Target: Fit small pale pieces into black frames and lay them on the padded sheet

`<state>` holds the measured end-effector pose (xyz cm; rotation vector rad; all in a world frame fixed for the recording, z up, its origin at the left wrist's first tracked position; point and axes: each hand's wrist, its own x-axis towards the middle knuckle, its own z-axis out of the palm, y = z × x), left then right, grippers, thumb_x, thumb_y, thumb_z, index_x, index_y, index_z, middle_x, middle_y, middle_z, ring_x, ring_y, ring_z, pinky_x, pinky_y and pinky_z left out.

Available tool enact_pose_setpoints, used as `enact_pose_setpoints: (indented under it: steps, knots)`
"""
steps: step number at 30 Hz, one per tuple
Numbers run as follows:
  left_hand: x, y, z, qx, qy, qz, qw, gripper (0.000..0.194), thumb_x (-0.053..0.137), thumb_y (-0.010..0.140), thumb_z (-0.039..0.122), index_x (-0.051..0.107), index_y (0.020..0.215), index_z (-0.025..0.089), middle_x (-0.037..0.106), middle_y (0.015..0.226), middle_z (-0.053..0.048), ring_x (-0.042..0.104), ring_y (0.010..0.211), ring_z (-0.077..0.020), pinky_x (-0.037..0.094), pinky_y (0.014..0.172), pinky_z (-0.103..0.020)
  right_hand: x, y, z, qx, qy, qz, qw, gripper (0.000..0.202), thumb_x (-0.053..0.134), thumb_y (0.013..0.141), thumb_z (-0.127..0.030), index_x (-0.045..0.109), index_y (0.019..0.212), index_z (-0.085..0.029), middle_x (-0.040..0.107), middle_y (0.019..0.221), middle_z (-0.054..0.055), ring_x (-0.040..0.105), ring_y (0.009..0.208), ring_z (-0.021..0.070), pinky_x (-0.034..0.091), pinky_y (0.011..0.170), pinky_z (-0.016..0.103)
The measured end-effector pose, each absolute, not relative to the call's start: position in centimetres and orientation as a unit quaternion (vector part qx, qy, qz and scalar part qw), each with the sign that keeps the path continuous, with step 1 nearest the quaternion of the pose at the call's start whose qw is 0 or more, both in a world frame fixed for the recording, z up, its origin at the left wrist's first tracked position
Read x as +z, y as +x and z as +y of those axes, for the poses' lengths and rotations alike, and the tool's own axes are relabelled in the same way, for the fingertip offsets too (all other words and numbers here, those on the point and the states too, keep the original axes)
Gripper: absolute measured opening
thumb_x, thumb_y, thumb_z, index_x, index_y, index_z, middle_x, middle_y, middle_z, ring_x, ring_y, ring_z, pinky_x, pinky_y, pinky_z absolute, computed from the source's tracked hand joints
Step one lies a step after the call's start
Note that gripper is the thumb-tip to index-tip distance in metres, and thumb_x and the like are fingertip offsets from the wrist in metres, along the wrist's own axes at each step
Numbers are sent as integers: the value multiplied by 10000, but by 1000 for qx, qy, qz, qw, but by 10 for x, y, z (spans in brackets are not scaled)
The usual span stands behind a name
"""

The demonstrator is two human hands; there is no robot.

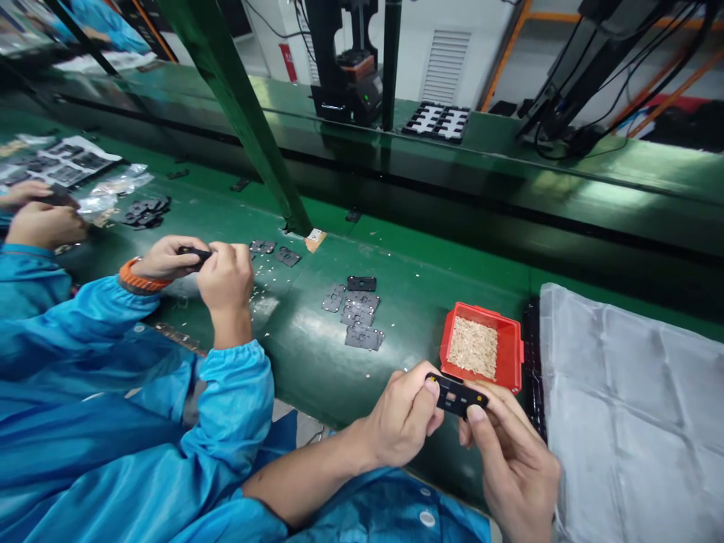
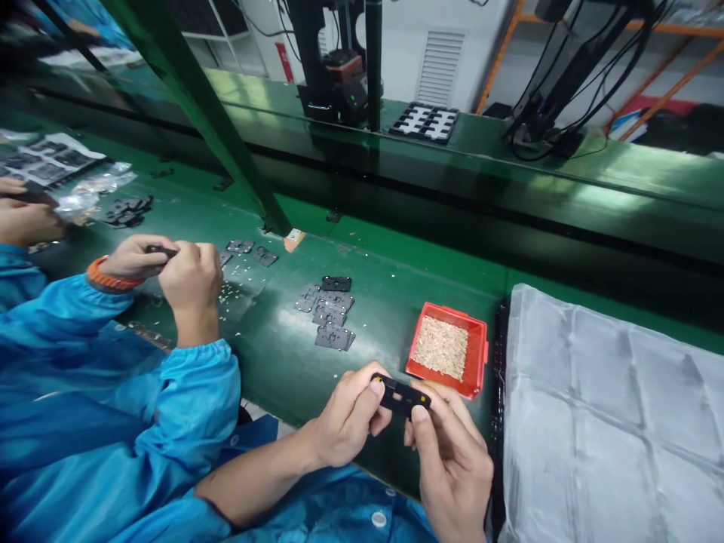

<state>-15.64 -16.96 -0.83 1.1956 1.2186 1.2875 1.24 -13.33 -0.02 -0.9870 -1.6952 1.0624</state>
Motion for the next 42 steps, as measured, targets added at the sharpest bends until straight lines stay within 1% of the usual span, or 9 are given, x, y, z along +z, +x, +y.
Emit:
enact_pose_setpoints:
  steps: [6, 11, 14, 16, 20, 23, 33, 38, 42]
  knots:
    - [-7, -156, -171, 524, 477, 496, 502, 409, 299, 1138, 475, 453, 864, 212, 473, 497, 73, 435, 406, -86, 381, 517, -204, -3, 15, -136, 419, -392, -699, 427, 220, 662, 1006, -176, 785, 1180, -230, 696, 926, 37, 610, 575, 112, 557, 524, 227]
    - [-5, -156, -170, 522, 435, 503, 534, 436, 318, 1116, 523, 452, 835, 218, 435, 470, 85, 369, 390, -83, 328, 470, -202, -7, 17, -140, 378, -376, -728, 431, 312, 638, 1005, -131, 763, 1267, -246, 712, 1019, 49, 636, 607, 110, 562, 559, 236]
    - [-5, -151, -170, 529, 388, 530, 537, 436, 332, 1104, 490, 440, 777, 222, 434, 467, 76, 374, 409, -87, 309, 467, -207, -12, 15, -143, 339, -370, -740, 447, 354, 644, 990, -106, 756, 1297, -243, 727, 1079, 72, 683, 689, 140, 591, 625, 266]
    - [-5, -145, -171, 537, 366, 548, 527, 438, 328, 1105, 460, 415, 744, 226, 426, 477, 75, 371, 416, -86, 308, 471, -212, -14, 12, -144, 339, -380, -728, 460, 321, 647, 989, -112, 766, 1261, -235, 730, 1063, 71, 679, 669, 138, 589, 608, 269]
    - [-3, -135, -178, 542, 368, 555, 513, 433, 298, 1125, 469, 397, 775, 235, 379, 536, 85, 344, 455, -90, 285, 472, -219, -14, 6, -143, 405, -401, -658, 492, 202, 630, 1013, -143, 778, 1112, -240, 692, 935, 15, 593, 493, 75, 510, 454, 217]
    - [1, -136, -183, 517, 412, 542, 519, 426, 285, 1139, 479, 407, 813, 234, 370, 563, 86, 354, 492, -99, 298, 507, -231, -11, 4, -141, 432, -397, -629, 510, 186, 631, 1019, -150, 782, 1073, -244, 663, 866, -13, 569, 432, 53, 468, 409, 193]
    - [6, -149, -196, 438, 513, 565, 475, 367, 258, 1154, 406, 476, 918, 229, 461, 660, 47, 460, 612, -146, 356, 629, -282, -10, 9, -140, 506, -407, -580, 492, 138, 675, 1011, -231, 776, 917, -222, 611, 718, -41, 531, 371, 48, 372, 364, 169]
    - [5, -151, -198, 432, 560, 568, 421, 311, 283, 1135, 337, 489, 929, 227, 486, 707, 34, 453, 627, -150, 354, 648, -292, -14, 5, -143, 563, -420, -506, 501, 231, 706, 999, -322, 704, 794, -213, 537, 663, -54, 441, 398, 44, 316, 360, 157]
    - [8, -156, -197, 439, 499, 542, 515, 351, 289, 1138, 390, 468, 888, 220, 436, 648, 53, 422, 569, -126, 338, 600, -271, -15, 6, -142, 628, -434, -468, 444, 275, 705, 1004, -395, 675, 804, -208, 562, 667, -49, 415, 408, 42, 291, 375, 161]
